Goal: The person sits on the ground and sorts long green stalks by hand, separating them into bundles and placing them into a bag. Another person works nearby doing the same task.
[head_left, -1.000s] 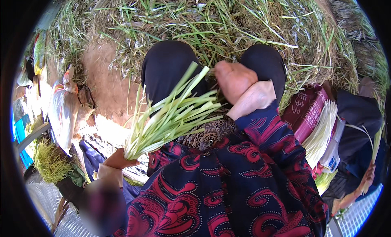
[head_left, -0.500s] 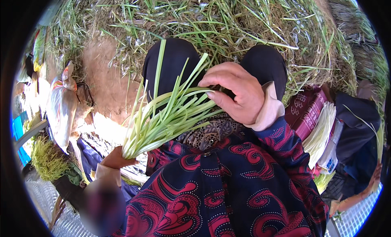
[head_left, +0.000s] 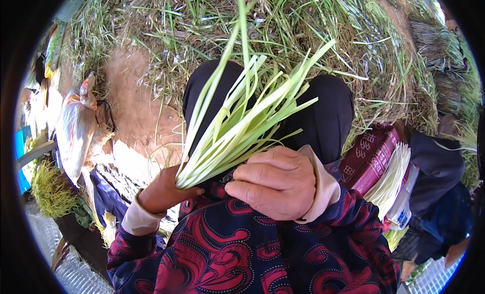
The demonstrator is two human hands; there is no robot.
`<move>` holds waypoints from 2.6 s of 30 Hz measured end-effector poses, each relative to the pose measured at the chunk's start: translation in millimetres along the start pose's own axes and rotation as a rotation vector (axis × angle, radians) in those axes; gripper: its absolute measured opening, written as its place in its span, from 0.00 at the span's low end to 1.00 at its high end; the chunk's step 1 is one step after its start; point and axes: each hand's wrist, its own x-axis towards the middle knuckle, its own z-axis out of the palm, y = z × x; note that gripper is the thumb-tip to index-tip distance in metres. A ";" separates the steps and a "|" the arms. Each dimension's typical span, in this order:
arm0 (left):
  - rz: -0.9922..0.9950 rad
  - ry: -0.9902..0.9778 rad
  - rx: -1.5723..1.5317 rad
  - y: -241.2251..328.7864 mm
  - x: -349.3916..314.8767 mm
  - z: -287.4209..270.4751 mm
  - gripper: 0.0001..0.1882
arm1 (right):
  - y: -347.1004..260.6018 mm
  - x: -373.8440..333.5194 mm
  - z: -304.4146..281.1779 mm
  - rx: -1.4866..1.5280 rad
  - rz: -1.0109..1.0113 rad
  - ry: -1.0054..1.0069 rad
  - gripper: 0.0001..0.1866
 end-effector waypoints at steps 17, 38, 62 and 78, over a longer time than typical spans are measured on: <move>-0.059 0.015 -0.218 7.0 8.2 19.0 0.21 | 8.5 -0.8 10.6 -0.308 0.115 -0.188 0.13; 0.365 -0.116 0.342 77.8 50.6 21.7 0.36 | 21.9 5.2 27.5 1.494 0.909 0.648 0.12; -0.002 -0.431 -0.048 95.9 92.8 46.3 0.14 | 75.6 -120.3 -103.7 0.219 0.938 0.439 0.15; 0.475 0.164 1.312 118.2 81.4 49.6 0.10 | 1.8 -113.9 -65.8 -0.331 0.600 0.072 0.18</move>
